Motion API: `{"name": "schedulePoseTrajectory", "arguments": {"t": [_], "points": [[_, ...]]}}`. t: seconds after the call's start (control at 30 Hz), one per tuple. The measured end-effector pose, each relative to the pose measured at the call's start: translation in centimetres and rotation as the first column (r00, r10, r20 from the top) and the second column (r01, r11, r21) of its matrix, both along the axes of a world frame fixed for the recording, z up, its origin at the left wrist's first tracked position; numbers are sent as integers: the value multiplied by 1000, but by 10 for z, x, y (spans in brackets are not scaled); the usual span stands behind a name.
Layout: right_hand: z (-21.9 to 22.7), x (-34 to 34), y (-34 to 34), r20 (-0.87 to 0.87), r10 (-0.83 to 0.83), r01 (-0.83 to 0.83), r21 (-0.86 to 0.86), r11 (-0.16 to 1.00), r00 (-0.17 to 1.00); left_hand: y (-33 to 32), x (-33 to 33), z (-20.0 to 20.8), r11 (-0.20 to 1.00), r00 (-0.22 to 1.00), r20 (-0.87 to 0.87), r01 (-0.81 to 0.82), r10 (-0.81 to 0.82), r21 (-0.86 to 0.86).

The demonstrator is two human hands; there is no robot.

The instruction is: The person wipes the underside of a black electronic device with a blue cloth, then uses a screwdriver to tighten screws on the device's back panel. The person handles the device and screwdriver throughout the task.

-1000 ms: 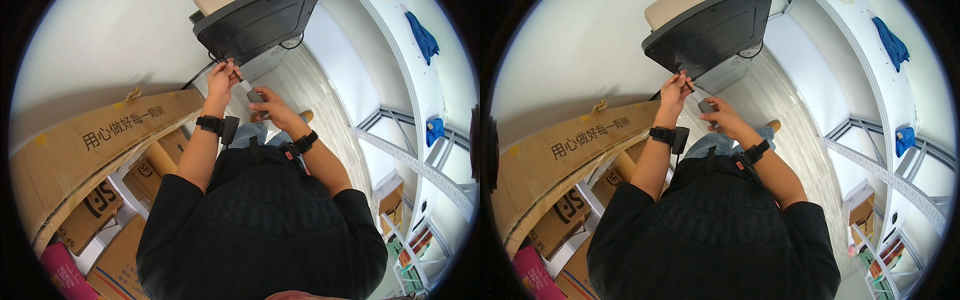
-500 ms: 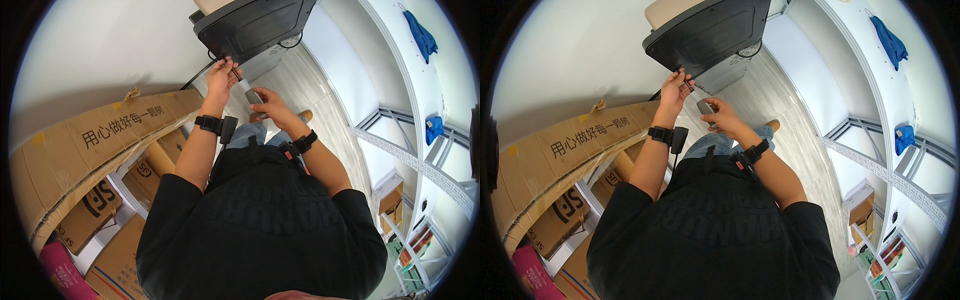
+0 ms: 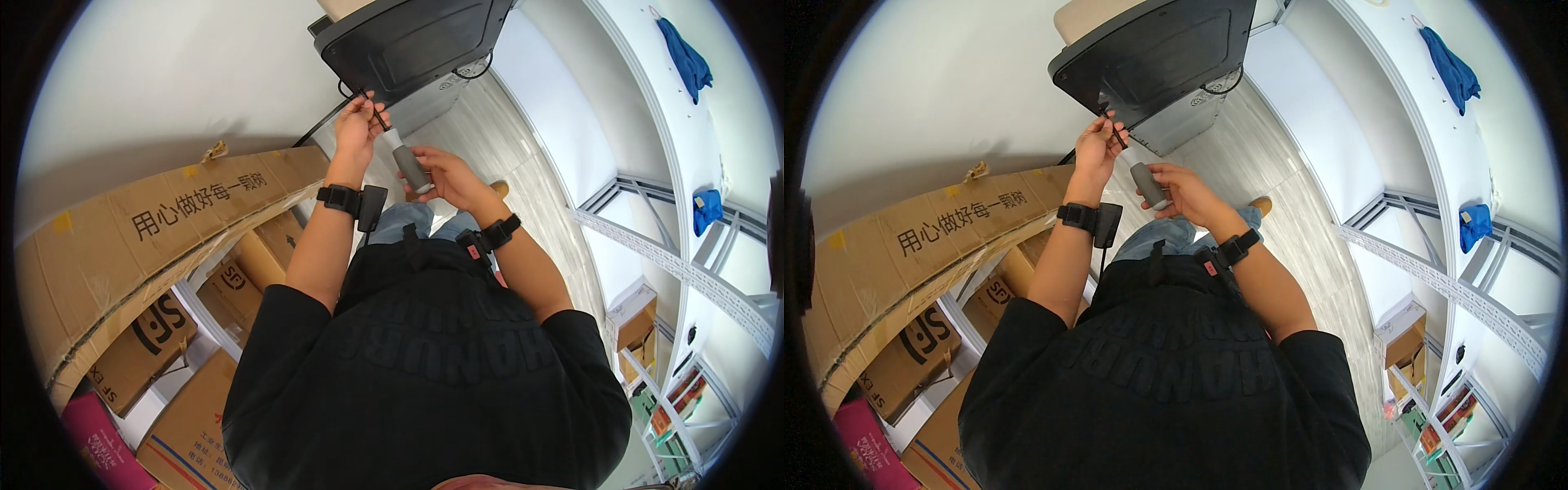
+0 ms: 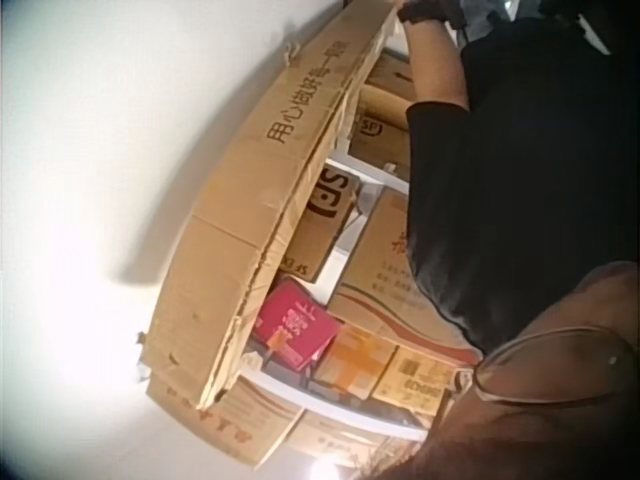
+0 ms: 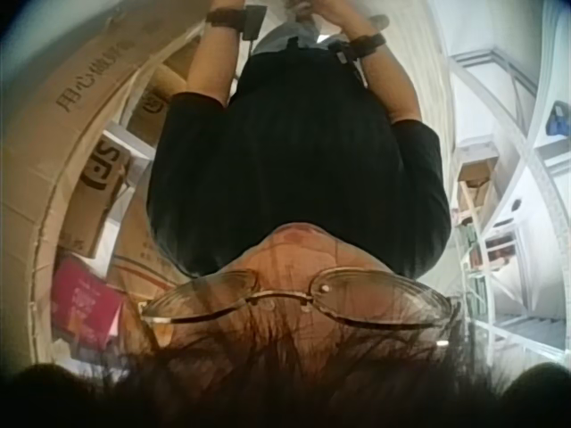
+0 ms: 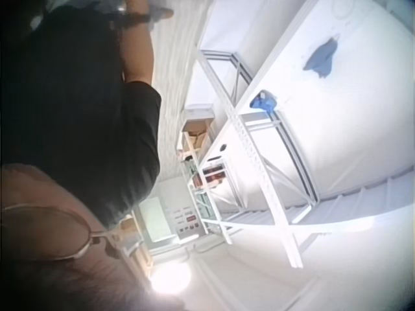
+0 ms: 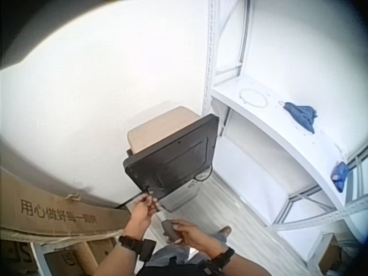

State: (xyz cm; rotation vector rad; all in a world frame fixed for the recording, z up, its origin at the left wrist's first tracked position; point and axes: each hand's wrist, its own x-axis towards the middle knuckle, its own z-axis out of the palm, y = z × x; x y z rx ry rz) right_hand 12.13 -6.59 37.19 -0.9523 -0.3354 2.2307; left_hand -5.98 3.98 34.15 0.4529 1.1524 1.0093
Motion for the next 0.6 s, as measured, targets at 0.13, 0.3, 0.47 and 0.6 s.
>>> {"name": "schedulePoseTrajectory", "arguments": {"t": [0.13,0.3,0.47,0.6], "points": [[-3,-13,-2,260,9,-31,79,996,966,-2,0,0,1000,999,-34,-7,7,18],[-23,-17,-1,415,74,-119,84,989,907,-4,4,11,1000,993,-117,18,-21,-22],[-22,-22,-2,545,-100,-57,263,963,833,-3,0,3,998,976,-208,59,-66,-38],[-15,-14,1,336,-48,-4,153,988,941,2,0,5,997,987,-139,75,-79,-34]]}}
